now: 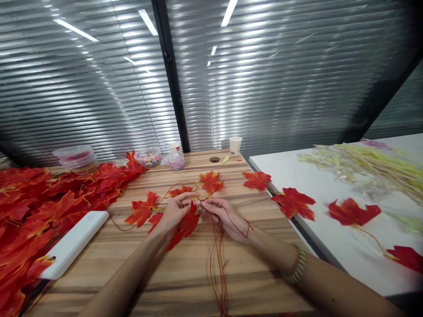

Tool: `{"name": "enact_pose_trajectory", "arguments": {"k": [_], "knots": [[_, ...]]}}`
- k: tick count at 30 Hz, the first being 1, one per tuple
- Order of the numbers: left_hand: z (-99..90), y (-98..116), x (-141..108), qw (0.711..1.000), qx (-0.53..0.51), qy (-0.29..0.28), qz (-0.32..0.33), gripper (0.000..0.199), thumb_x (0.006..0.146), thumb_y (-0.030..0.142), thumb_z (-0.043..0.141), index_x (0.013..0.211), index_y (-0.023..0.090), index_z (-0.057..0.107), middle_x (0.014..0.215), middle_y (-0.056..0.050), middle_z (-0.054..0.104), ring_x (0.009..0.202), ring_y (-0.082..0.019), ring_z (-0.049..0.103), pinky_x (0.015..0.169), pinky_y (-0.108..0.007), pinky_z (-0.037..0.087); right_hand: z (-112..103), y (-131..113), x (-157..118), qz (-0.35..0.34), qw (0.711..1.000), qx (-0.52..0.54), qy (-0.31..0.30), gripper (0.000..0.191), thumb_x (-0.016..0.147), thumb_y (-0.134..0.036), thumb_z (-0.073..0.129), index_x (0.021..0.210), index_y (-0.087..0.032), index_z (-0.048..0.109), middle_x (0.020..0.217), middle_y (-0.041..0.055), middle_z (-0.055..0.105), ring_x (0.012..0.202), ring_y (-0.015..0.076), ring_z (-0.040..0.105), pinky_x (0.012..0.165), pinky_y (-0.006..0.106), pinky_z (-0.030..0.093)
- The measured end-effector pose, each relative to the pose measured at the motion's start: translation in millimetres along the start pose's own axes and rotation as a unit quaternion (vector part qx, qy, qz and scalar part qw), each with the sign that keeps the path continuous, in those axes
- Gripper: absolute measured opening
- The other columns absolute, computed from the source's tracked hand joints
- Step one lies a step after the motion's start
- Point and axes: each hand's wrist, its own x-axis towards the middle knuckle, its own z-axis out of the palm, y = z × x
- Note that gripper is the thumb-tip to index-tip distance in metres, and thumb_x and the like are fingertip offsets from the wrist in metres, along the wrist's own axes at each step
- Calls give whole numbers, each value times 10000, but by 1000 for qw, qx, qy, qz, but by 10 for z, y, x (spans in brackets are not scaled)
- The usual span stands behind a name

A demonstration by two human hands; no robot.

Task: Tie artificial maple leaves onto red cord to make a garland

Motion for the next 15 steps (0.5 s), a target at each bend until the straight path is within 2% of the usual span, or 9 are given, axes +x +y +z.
{"name": "enact_pose_trajectory", "arguments": {"k": [7, 15], "knots": [[27, -52, -10, 1000, 0, 1, 2, 395, 596, 267, 733, 947, 143, 604, 646, -30, 672, 569, -125, 605, 540, -203, 449, 2, 4, 0, -1, 1000, 2, 14, 207, 674, -318, 667, 755, -128, 649, 701, 3, 560, 477, 31, 304, 439, 215, 175], [32, -104, -26, 999, 23, 1, 22, 433, 632, 307, 705, 1014, 134, 599, 622, -22, 633, 475, -81, 530, 457, -169, 388, -21, 62, 25, -12, 999, 18, 26, 263, 648, -363, 680, 787, -140, 655, 735, 14, 578, 533, 52, 370, 470, 201, 241]]}}
